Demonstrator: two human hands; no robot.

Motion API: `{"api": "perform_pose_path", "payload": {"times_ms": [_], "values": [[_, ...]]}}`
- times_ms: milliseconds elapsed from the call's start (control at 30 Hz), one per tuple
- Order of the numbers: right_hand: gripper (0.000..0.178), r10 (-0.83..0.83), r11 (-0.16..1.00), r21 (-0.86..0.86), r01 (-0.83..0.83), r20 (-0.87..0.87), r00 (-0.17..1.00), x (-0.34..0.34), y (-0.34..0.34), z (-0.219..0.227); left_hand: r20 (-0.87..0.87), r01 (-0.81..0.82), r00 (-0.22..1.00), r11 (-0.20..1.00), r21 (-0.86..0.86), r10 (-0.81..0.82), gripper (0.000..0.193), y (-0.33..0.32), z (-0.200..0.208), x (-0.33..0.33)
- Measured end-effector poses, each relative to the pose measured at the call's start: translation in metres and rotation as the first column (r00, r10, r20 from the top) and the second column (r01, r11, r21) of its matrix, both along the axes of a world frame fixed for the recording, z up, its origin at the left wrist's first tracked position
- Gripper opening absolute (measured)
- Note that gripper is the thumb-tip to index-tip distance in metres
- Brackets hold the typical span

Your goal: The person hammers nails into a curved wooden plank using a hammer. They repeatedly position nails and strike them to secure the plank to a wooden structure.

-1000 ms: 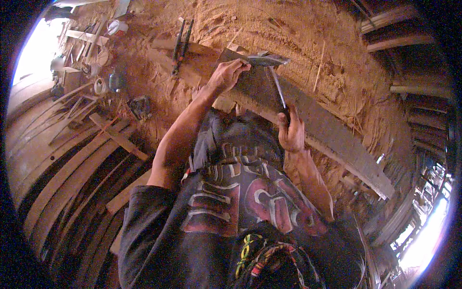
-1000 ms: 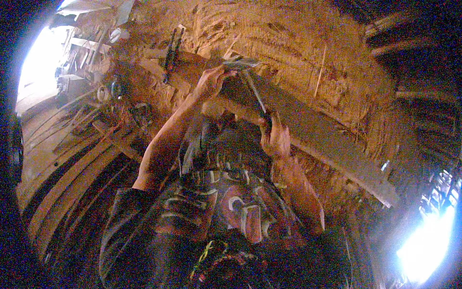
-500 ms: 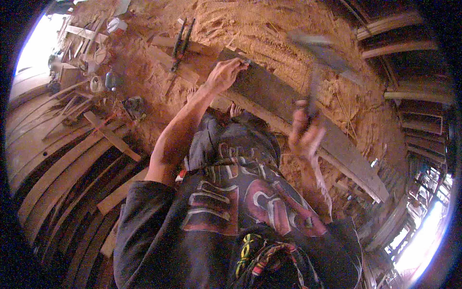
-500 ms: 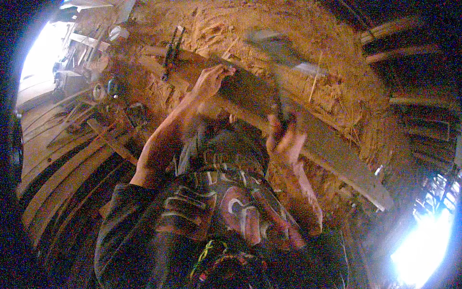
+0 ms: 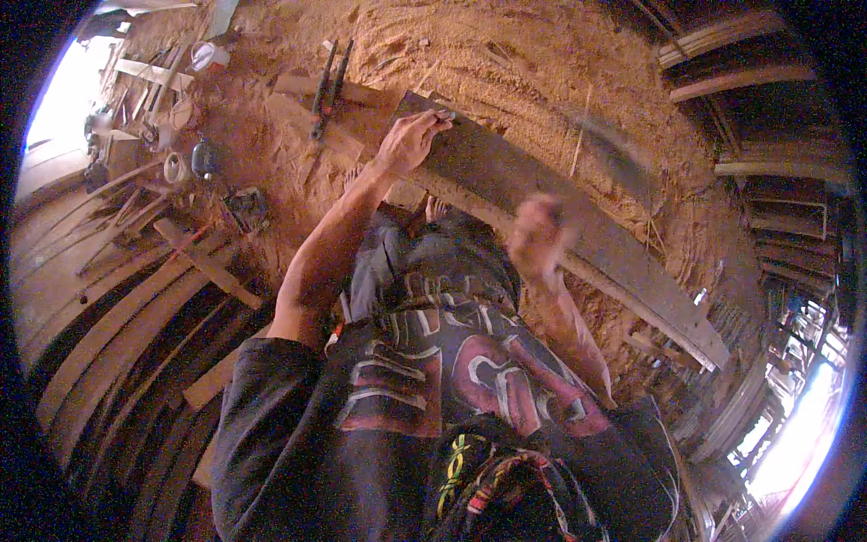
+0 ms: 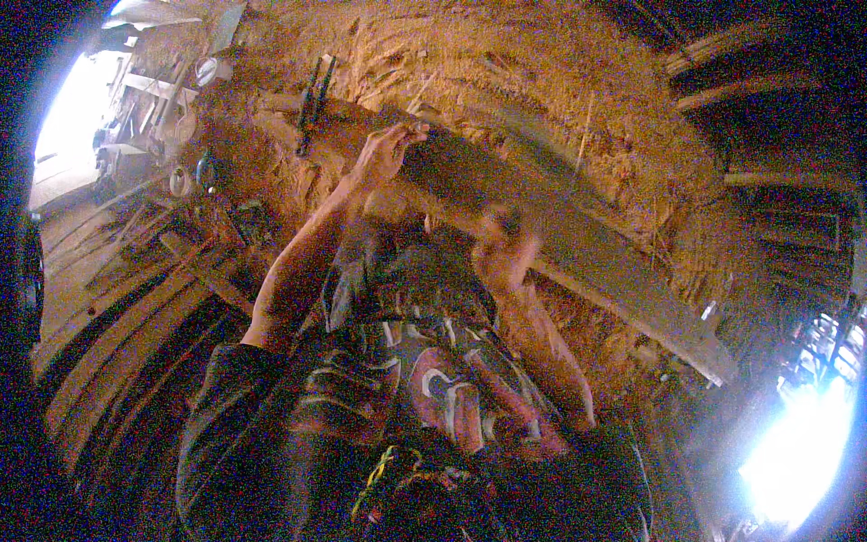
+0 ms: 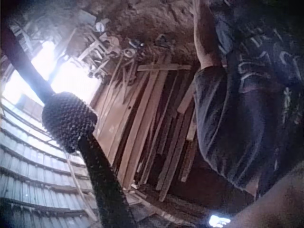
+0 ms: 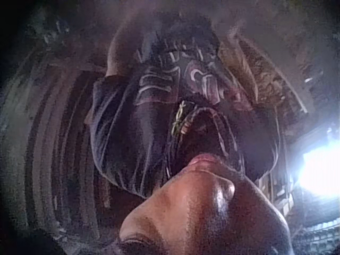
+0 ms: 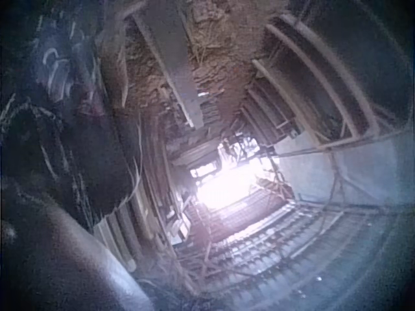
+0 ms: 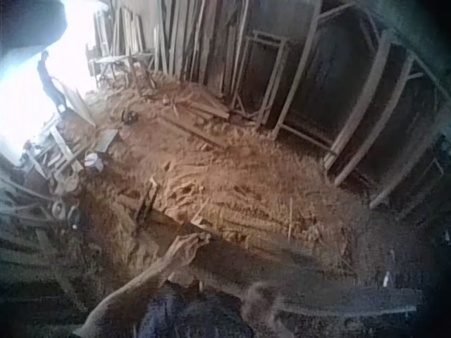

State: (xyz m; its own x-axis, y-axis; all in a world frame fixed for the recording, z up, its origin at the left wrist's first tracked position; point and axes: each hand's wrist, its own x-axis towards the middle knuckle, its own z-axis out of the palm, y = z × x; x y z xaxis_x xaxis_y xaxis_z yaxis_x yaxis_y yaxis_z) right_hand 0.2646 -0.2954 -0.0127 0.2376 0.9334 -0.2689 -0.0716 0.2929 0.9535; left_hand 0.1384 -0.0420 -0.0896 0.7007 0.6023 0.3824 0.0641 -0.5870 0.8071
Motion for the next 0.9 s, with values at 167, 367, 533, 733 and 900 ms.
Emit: {"api": "perform_pose_path", "payload": {"times_ms": [167,367,533,733,900], "values": [[0.044,0.573,0.589,0.081,0.804,-0.743,-0.345,0.015,0.023,0.025,-0.049,-0.041,0.998,0.993,-0.109,0.036,0.023,0.004,0.021,-0.013],[0.044,0.635,0.393,-0.042,0.918,-0.710,-0.305,0.065,-0.013,-0.042,-0.177,-0.043,0.983,0.995,0.084,0.058,0.025,-0.005,0.077,-0.009],[0.038,0.730,0.261,0.105,0.960,-0.672,-0.125,0.068,0.002,-0.062,-0.421,0.060,0.895,0.896,0.440,0.147,0.028,-0.005,0.147,0.040],[0.053,0.751,0.257,0.349,0.901,-0.659,0.041,0.059,0.019,-0.058,-0.958,0.716,0.144,0.642,0.274,0.249,0.014,0.009,0.087,0.055],[0.090,0.623,0.343,0.262,0.902,-0.782,-0.009,0.067,0.001,-0.072,-0.974,0.885,0.142,0.419,0.204,0.174,0.012,0.013,0.110,0.047]]}}
